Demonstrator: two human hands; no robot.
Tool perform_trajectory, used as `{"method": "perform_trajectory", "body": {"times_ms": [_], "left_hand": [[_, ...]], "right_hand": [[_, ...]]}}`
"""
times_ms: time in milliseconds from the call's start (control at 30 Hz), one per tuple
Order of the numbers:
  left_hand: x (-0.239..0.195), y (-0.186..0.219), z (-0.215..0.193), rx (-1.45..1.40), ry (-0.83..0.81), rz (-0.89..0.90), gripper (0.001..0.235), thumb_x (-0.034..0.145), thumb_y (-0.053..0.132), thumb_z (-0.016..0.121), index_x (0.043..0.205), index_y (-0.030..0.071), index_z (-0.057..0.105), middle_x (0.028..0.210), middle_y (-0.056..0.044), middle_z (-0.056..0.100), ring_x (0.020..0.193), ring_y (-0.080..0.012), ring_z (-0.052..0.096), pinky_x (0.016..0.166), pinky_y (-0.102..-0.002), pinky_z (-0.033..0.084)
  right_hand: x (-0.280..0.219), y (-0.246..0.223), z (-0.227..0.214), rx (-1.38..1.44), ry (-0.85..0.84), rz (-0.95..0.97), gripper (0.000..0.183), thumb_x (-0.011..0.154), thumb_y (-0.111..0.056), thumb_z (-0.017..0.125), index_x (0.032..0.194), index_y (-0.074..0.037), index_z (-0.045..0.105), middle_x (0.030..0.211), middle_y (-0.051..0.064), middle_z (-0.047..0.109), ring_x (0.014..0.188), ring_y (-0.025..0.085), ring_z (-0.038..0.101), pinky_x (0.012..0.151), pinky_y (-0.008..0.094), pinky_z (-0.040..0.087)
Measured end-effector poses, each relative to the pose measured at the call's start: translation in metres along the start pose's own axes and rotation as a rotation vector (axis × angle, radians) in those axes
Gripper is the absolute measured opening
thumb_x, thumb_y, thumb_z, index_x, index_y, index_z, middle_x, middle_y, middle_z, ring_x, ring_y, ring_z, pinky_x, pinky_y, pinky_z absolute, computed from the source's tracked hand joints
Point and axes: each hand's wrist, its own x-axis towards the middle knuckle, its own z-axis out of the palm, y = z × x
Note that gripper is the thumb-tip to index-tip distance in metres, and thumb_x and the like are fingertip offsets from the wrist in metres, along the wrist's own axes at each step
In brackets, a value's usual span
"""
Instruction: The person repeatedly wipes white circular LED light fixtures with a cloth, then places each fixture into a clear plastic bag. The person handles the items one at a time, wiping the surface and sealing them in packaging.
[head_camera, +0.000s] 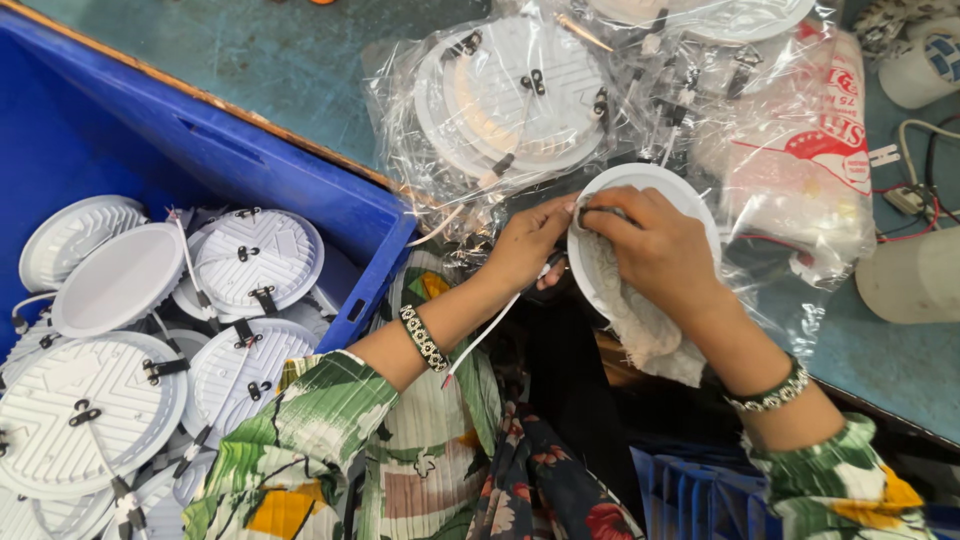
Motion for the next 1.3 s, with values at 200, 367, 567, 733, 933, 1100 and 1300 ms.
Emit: {"method": "perform_trajectory", "body": {"times_ms": [200,367,567,733,933,1100,1300], "left_hand": [[-0.002,0.003,0.002,-0.011,0.01,0.015,0.045,0.109,0.028,0.046,0.144,0.003,0.056,0.089,-0.007,0.07,0.042,-0.0071,0.048,0.036,-0.023,0.039],[0.003,-0.003,0.001,-0.041,-0.012,0.056,0.045,0.109,0.028,0.046,0.145,0.002,0.056,0.088,-0.007,0.07,0.041,-0.0076,0.048,0.035,-0.024,0.038],[0.002,-0.01,0.0,0.002,0.016,0.056,0.046,0.109,0.03,0.046,0.147,0.006,0.055,0.076,-0.004,0.065,0.04,-0.0066,0.049,0.034,-0.024,0.039],[-0.002,-0.002,0.003,0.119,-0.006,0.082,0.058,0.101,0.026,0.062,0.152,0.002,0.045,0.074,-0.007,0.068,0.039,-0.0081,0.051,0.033,-0.024,0.039],[-0.006,0.006,0.005,0.095,-0.027,0.053,0.064,0.1,0.025,0.06,0.153,-0.001,0.036,0.078,-0.011,0.072,0.047,-0.014,0.067,0.038,-0.026,0.054],[-0.007,0.009,0.007,0.086,-0.034,0.058,0.062,0.101,0.025,0.058,0.153,-0.001,0.036,0.078,-0.012,0.072,0.047,-0.0147,0.067,0.039,-0.027,0.056],[-0.007,0.009,0.008,0.069,-0.015,0.052,0.06,0.101,0.025,0.058,0.151,-0.002,0.038,0.078,-0.012,0.071,0.046,-0.0149,0.066,0.038,-0.027,0.055]], "right_hand": [[-0.034,-0.012,-0.017,-0.013,-0.128,-0.13,0.035,0.069,-0.001,0.072,0.101,-0.015,0.074,0.115,-0.002,0.07,0.085,0.023,0.065,0.066,0.034,0.054],[-0.034,-0.011,-0.014,-0.007,-0.085,-0.151,0.033,0.072,-0.003,0.074,0.103,-0.015,0.074,0.116,-0.002,0.07,0.086,0.022,0.065,0.07,0.035,0.054],[-0.006,0.018,0.014,-0.065,0.09,-0.029,0.025,0.097,-0.001,0.073,0.117,-0.016,0.075,0.119,-0.001,0.068,0.104,0.024,0.068,0.086,0.035,0.057],[-0.013,0.052,0.019,-0.091,0.042,0.155,0.023,0.098,0.0,0.073,0.116,-0.013,0.076,0.123,0.006,0.068,0.093,0.024,0.067,0.077,0.036,0.055],[-0.059,0.073,0.012,-0.118,0.043,0.264,0.02,0.103,0.001,0.071,0.121,-0.008,0.074,0.117,0.012,0.063,0.099,0.026,0.066,0.084,0.038,0.055],[-0.116,0.068,0.003,-0.111,0.074,0.353,0.016,0.107,0.006,0.067,0.12,-0.004,0.07,0.115,0.015,0.06,0.102,0.03,0.063,0.087,0.038,0.053],[-0.156,0.009,0.007,-0.109,0.211,0.415,0.017,0.102,0.008,0.067,0.115,-0.002,0.072,0.105,0.017,0.058,0.095,0.032,0.061,0.082,0.039,0.052]]}}
